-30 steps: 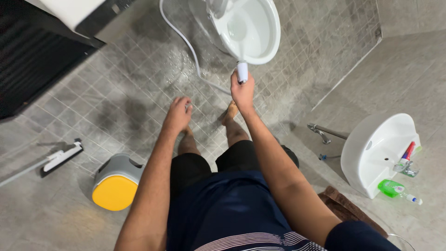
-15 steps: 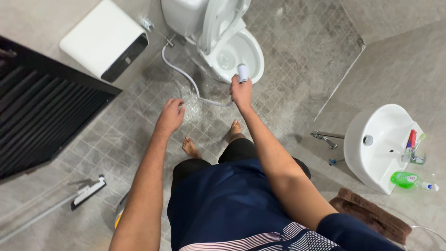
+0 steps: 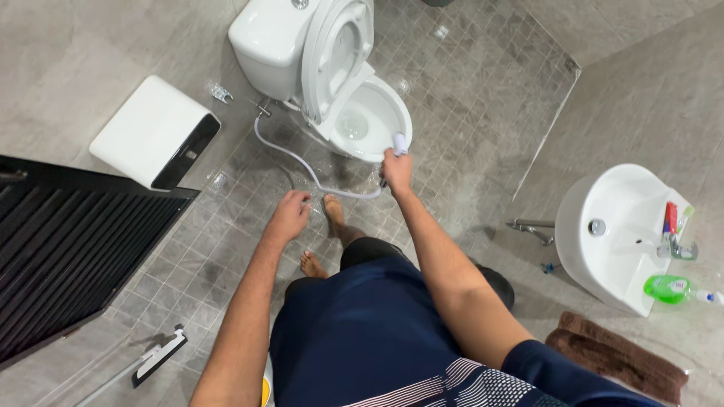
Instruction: The person uses a handheld bidet sprayer to rinse the toilet bowl, seat, and surrounding floor area. After cleaning, the person washes their hands at the sink and dries them with a towel.
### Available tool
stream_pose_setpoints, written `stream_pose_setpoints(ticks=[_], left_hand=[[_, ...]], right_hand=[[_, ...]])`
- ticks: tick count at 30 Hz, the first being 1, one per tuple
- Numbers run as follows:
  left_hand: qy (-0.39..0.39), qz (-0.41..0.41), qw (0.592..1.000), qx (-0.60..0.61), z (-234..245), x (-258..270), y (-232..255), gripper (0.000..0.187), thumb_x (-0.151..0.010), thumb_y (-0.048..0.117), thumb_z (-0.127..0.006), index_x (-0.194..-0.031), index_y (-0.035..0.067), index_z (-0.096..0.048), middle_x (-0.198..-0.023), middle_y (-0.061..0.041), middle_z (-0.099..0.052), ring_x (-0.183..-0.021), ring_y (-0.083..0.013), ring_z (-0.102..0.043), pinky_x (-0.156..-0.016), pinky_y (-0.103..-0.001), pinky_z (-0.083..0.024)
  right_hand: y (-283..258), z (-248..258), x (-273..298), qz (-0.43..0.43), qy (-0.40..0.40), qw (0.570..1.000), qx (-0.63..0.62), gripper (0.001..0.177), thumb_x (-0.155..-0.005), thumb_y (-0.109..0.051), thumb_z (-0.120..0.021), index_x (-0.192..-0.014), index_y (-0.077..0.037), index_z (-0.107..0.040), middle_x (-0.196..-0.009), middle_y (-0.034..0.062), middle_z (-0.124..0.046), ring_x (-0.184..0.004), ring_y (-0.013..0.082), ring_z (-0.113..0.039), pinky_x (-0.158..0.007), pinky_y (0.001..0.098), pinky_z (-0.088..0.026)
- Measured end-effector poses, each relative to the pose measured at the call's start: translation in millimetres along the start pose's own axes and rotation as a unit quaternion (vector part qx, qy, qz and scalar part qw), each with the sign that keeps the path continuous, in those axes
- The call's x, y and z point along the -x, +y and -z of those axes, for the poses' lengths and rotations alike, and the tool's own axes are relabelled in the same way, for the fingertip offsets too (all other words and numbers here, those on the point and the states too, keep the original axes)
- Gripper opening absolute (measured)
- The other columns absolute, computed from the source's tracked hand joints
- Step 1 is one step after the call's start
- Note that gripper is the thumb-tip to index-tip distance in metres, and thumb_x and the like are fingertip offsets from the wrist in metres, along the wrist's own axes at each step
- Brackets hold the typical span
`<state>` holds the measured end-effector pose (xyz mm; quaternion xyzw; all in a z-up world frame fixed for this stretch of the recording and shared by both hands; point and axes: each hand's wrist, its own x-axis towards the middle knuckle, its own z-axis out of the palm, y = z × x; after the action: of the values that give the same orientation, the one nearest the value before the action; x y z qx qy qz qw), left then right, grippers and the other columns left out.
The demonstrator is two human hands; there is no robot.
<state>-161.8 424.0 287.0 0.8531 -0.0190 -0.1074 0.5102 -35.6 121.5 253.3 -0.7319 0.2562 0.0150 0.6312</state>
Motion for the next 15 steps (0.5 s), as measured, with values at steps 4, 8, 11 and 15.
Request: stream_pose_setpoints(ticks=[4, 8, 11, 15], left_hand=[[-0.013, 0.017, 1.000, -0.002, -6.9, -15.2, 4.3, 0.025, -0.095, 0.012, -0.064, -0.119, 0.003, -0.066, -0.119, -0.019, -0.062, -0.102, -0.0347, -0.067, -0.088, -0.042, -0.055], [-0.002, 0.051, 0.999, -0.012, -6.9, -32.3, 4.7, 0.023, -0.095, 0.013, -0.065, -0.116, 0.003, -0.066, -0.115, -0.017, -0.064, -0.101, -0.0341, -0.067, -0.087, -0.041, -0.055], [0.024, 0.095, 0.995, 0.005, -3.2, -39.5, 3.6, 0.024, -0.094, 0.013, -0.064, -0.117, 0.004, -0.066, -0.118, -0.016, -0.064, -0.101, -0.0339, -0.066, -0.086, -0.041, -0.055], [0.069, 0.197, 0.978, 0.029, 10.5, -46.0, -0.3, 0.027, -0.095, 0.015, -0.064, -0.120, 0.005, -0.065, -0.122, -0.015, -0.064, -0.099, -0.0310, -0.069, -0.088, -0.040, -0.056]], right_hand=[[28.9, 6.9, -26.7, -0.060, -0.097, 0.992, 0.058, 0.028, -0.093, -0.030, -0.063, -0.079, -0.006, -0.060, -0.059, 0.0060, -0.059, -0.046, 0.0181, -0.058, -0.045, 0.0366, -0.047], [30.0, -32.1, -43.5, -0.089, -0.129, 0.988, 0.007, 0.041, -0.095, -0.043, -0.064, -0.081, -0.004, -0.063, -0.067, 0.0093, -0.064, -0.059, 0.0190, -0.064, -0.059, 0.0362, -0.050], [13.5, -74.7, -61.3, -0.093, -0.130, 0.976, 0.152, 0.049, -0.094, -0.049, -0.060, -0.084, -0.002, -0.070, -0.073, 0.0093, -0.066, -0.066, 0.0190, -0.065, -0.067, 0.0353, -0.050], [-3.9, -149.9, -83.9, -0.110, -0.199, 0.962, 0.149, 0.052, -0.093, -0.049, -0.057, -0.093, 0.000, -0.072, -0.079, 0.0100, -0.069, -0.069, 0.0188, -0.064, -0.069, 0.0371, -0.051]])
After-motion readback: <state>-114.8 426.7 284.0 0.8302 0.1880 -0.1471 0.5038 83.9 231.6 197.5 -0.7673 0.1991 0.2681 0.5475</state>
